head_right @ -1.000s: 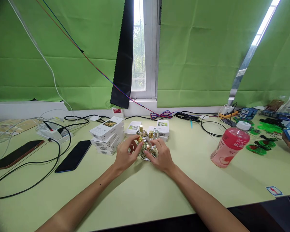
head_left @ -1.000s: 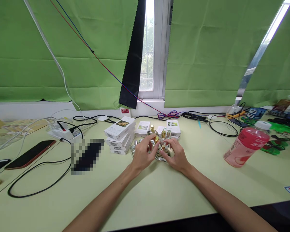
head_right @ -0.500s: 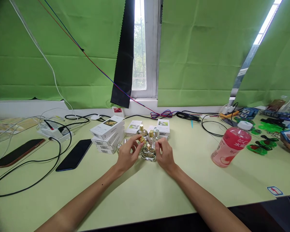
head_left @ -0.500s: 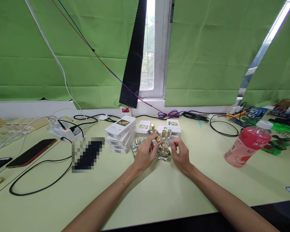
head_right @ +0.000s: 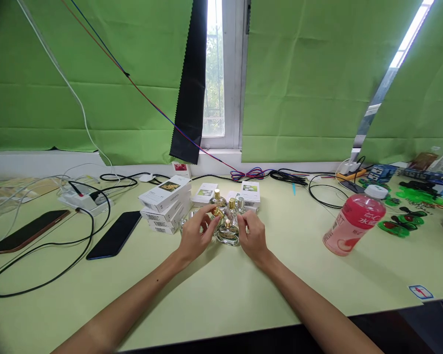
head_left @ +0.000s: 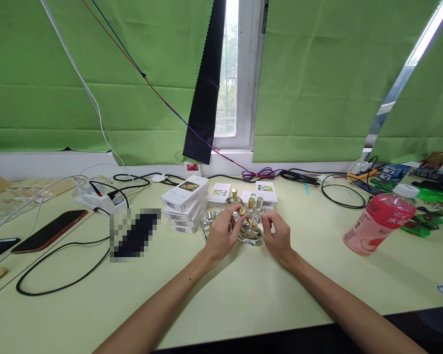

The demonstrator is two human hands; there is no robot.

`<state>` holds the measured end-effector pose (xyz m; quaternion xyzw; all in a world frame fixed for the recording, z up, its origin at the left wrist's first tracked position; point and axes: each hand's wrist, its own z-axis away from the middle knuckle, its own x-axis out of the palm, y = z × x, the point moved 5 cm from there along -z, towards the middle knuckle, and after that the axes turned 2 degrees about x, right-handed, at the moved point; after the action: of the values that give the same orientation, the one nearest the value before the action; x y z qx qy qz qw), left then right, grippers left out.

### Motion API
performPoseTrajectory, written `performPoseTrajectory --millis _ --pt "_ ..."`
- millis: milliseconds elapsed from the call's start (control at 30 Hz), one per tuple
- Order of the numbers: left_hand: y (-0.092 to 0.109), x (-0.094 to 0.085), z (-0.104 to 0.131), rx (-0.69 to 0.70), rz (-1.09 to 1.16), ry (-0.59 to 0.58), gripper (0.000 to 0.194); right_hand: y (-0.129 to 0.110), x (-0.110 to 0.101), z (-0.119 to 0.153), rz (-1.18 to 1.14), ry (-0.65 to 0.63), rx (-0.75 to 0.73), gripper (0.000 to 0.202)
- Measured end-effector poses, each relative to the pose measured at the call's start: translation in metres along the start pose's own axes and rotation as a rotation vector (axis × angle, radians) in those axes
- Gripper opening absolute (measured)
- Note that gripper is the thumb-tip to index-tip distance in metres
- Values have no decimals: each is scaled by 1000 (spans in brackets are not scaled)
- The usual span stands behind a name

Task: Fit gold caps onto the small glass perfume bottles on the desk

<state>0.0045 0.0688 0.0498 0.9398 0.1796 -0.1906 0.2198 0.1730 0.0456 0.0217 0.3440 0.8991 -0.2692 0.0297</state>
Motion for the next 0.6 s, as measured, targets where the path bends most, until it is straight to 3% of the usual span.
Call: performPoseTrajectory --millis 467,600 --pt "4 -1 -1 6 -25 5 23 -9 1 -4 -24 -62 -24 2" --pt "2 1 1 -2 -8 -1 23 -9 5 -2 -6 -118 -53 11"
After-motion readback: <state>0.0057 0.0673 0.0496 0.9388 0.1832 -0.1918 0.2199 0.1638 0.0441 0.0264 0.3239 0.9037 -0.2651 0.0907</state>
